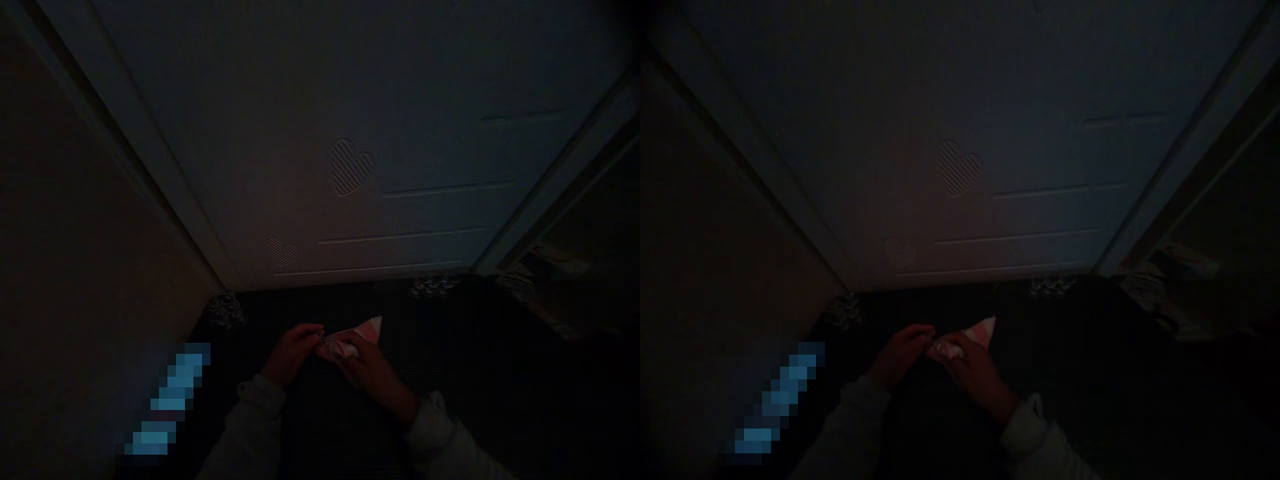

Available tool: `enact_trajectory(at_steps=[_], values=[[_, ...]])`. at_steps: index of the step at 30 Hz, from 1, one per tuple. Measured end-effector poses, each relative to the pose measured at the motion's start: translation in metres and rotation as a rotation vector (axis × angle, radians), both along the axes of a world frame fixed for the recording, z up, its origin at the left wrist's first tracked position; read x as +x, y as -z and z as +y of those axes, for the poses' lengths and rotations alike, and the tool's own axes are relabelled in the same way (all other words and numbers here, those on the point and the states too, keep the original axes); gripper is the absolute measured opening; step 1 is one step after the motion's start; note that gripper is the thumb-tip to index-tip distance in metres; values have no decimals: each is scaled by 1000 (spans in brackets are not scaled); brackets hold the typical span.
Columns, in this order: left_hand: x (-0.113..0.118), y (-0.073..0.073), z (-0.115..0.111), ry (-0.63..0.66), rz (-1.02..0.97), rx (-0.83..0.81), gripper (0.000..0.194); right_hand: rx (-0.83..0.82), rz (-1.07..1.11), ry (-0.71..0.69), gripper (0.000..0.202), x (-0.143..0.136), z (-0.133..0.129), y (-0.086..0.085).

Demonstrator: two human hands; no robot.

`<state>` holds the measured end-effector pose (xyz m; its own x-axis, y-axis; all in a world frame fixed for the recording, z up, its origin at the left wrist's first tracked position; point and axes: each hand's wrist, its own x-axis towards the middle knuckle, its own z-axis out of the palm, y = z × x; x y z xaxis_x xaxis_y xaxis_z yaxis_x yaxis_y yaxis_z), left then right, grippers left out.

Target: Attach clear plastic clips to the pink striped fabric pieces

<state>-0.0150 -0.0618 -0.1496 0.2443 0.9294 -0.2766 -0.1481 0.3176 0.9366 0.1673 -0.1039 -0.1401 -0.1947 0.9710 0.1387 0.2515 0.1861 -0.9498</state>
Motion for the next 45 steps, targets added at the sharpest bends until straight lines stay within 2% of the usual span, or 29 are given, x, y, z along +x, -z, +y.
enact_trajectory(at_steps=[8, 20, 29, 34, 39, 45], values=[[0, -1, 0, 5, -23, 17, 10, 4, 8, -13, 22, -1, 0, -5], [-1, 0, 1, 5, -41, 3, 11, 0, -10, -25, 24, 0, 0, -4], [-1, 7, 3, 4, -55, 9, 9, 5, -23, -23, 28, 0, 1, -1], [-2, 6, 1, -4, -23, 49, 14, -6, -26, -13, 27, -2, 1, 0], [0, 13, 5, -42, 54, 102, 23, -1, -33, -2, 27, -1, 1, 2], [-1, 20, 7, 15, 148, 102, 20, 21, -18, -21, 26, 0, 2, 4]])
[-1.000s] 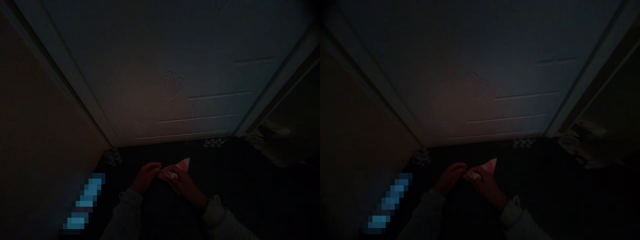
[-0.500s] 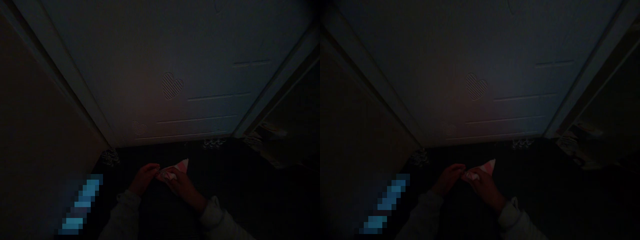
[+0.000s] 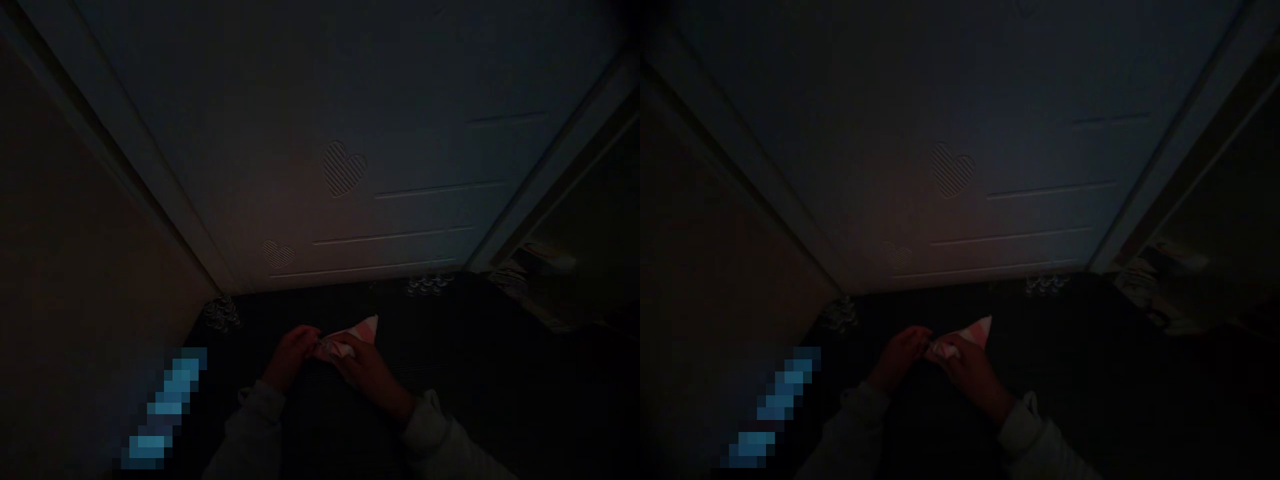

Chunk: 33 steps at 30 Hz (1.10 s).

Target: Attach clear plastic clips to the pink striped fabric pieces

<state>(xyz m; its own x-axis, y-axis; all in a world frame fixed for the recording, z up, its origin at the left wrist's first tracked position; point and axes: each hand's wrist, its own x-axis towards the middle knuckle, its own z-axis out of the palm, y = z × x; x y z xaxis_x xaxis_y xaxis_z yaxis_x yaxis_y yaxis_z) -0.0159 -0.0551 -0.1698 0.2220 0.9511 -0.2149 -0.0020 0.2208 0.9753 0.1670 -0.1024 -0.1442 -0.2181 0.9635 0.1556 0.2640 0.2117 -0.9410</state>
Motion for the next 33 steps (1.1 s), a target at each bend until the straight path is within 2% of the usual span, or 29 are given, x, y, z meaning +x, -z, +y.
enact_trajectory(at_steps=[11, 15, 33], values=[[-2, -8, -2, 39, 21, -21, 16, 18, 7, -12, 26, 5, 2, 5], [-3, -9, -2, 47, -4, -51, 16, 0, 26, -19, 30, 7, 2, 6], [-5, -21, -7, 102, -194, -72, 20, -12, 34, 28, 18, 9, 0, 5]])
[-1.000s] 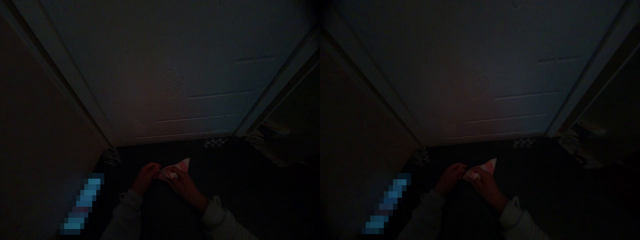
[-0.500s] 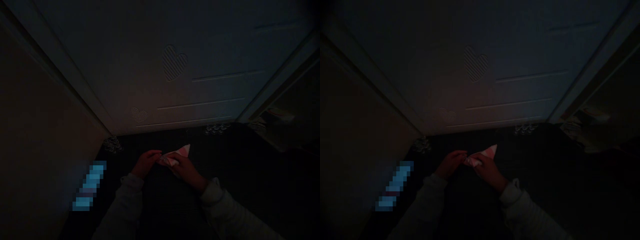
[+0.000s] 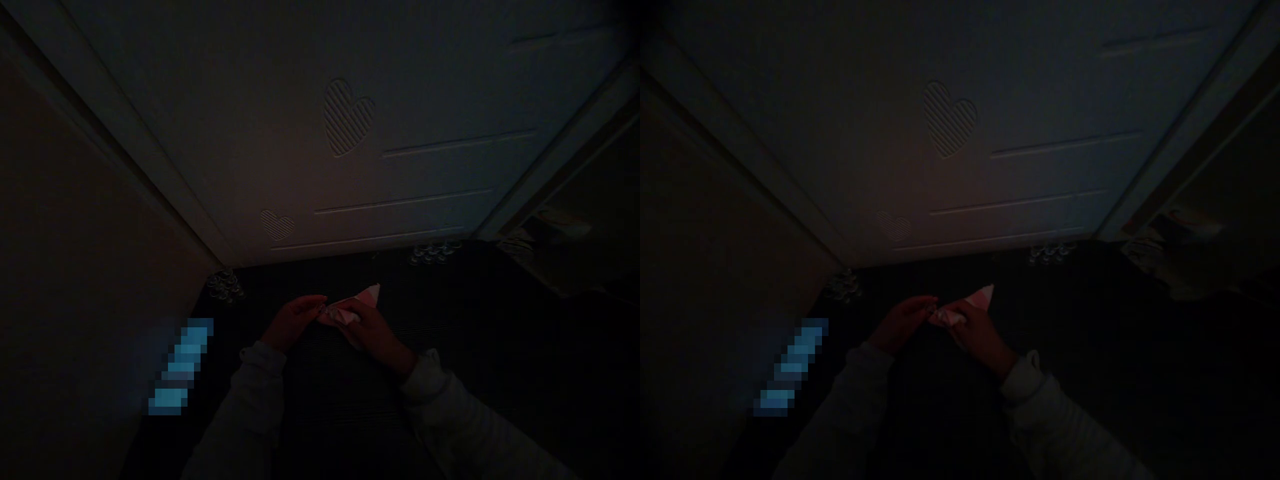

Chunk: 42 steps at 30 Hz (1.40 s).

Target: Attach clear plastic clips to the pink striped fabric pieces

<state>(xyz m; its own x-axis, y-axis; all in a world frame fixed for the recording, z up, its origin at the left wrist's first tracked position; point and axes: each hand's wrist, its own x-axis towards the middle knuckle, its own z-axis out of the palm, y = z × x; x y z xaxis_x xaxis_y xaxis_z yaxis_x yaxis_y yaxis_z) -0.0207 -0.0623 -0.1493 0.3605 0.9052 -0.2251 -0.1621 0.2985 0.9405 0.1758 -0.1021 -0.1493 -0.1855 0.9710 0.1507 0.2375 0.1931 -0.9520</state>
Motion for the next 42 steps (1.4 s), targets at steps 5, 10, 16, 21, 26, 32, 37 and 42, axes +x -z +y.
enact_trajectory(at_steps=[5, 10, 16, 21, 26, 32, 37, 42], values=[[1, 0, 1, -28, -82, -4, 23, -11, -3, 18, 16, -2, -1, -4], [1, -2, 1, -48, -69, -13, 18, -20, -11, 63, 12, -3, -1, -3], [4, 0, 1, -56, 6, -29, 12, -11, -18, 100, 7, -2, 0, -2], [5, 2, 2, -74, 57, -28, 10, 8, -14, 77, 18, -2, 0, -2], [5, 2, 2, -78, 90, -15, 12, 32, -9, 29, 25, -3, 0, -2], [4, 3, 4, -68, 118, -12, 11, 20, -24, 30, 21, -1, 1, 2], [4, 3, 3, -62, 111, -17, 12, -4, -40, 49, 17, 0, 2, 5], [3, 7, 4, -67, 90, -29, 11, -10, -45, 56, 18, 0, 1, 4]])
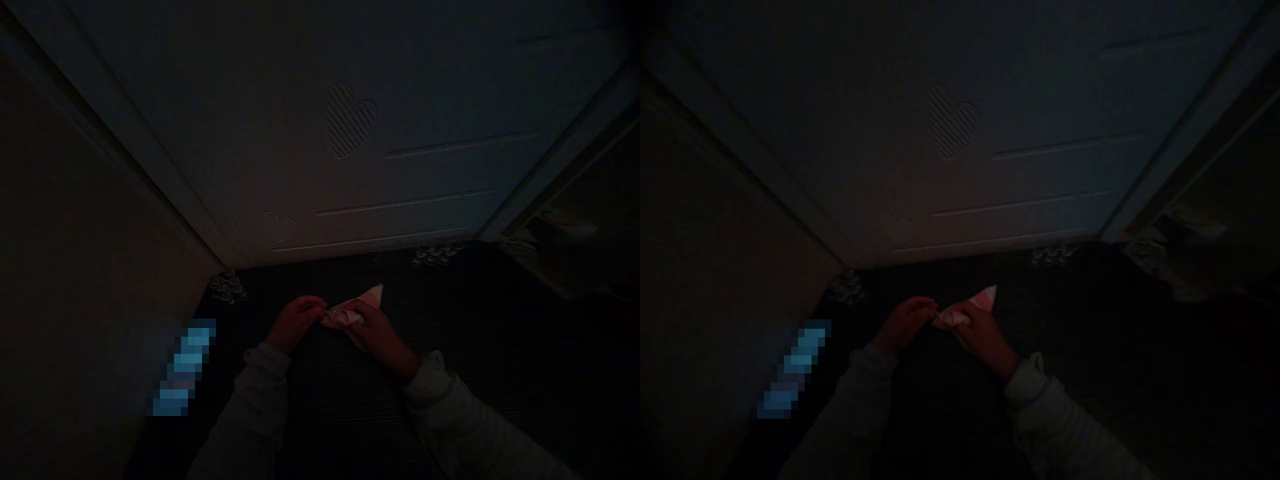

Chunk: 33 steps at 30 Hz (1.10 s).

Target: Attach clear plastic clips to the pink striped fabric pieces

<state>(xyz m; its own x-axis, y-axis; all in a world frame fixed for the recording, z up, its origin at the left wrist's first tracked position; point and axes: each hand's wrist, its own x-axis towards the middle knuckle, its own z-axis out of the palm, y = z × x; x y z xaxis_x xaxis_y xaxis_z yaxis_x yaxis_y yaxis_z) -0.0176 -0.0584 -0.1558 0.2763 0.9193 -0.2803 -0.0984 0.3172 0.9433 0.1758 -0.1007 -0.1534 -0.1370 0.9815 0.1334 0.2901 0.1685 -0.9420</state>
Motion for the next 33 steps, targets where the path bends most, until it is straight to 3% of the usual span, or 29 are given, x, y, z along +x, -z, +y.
enact_trajectory(at_steps=[23, 33], values=[[2, -3, -1, 8, 25, 7, 10, 27, 43, -32, 16, 0, -2, -3], [1, -5, -2, 39, 37, 26, 14, 83, 86, -111, 18, 1, 0, 0]])
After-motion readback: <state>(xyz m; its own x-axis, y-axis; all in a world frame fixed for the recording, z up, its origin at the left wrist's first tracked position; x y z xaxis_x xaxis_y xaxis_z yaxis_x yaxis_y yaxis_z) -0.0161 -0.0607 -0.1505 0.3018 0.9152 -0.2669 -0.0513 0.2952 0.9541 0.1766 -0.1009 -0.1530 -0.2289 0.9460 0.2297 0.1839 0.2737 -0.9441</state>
